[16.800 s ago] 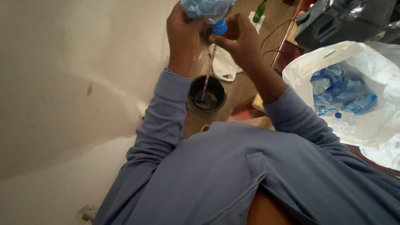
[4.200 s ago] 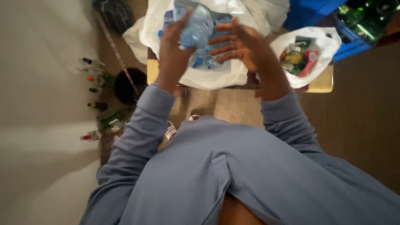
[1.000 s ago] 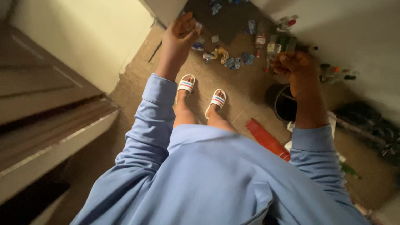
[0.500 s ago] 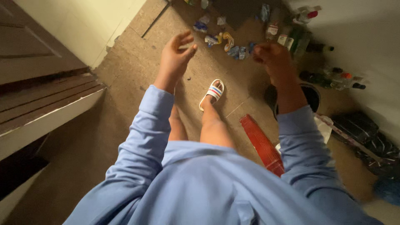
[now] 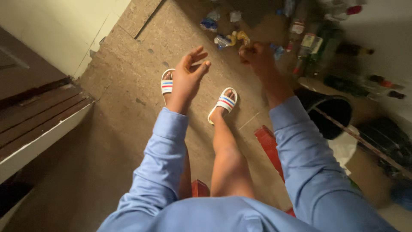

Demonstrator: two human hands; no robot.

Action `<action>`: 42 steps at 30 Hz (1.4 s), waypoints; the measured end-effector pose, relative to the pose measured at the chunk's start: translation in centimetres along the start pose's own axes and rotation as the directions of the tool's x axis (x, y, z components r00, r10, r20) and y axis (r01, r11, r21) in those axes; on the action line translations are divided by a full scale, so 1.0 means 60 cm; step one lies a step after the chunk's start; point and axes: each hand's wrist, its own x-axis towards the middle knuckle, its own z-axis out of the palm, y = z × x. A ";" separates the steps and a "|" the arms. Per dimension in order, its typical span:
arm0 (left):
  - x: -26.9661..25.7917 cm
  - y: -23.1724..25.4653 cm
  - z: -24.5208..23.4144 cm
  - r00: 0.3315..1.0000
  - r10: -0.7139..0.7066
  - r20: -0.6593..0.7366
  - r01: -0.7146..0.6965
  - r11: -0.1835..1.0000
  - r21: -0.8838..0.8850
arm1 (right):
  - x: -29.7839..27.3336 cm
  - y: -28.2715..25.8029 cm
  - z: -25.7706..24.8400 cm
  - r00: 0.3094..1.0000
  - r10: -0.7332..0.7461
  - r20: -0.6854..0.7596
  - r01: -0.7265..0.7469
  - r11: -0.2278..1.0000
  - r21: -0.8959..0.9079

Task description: The person picks up plastic bottles and debris from the floor and place them into a white plastic bag.

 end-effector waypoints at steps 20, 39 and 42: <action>0.110 -0.150 -0.069 0.995 -0.091 -0.047 0.079 0.972 -0.223 | 0.288 0.225 0.123 0.975 -0.204 0.087 0.198 0.620 -0.759; 0.172 -0.098 -0.094 0.988 -0.118 -0.102 0.091 0.967 -0.238 | 0.471 0.358 0.218 0.956 -0.259 0.140 0.219 0.309 -0.926; 0.180 -0.094 -0.089 0.988 -0.117 -0.100 0.091 0.969 -0.230 | 0.479 0.358 0.223 0.929 -0.291 0.229 0.281 0.149 -0.948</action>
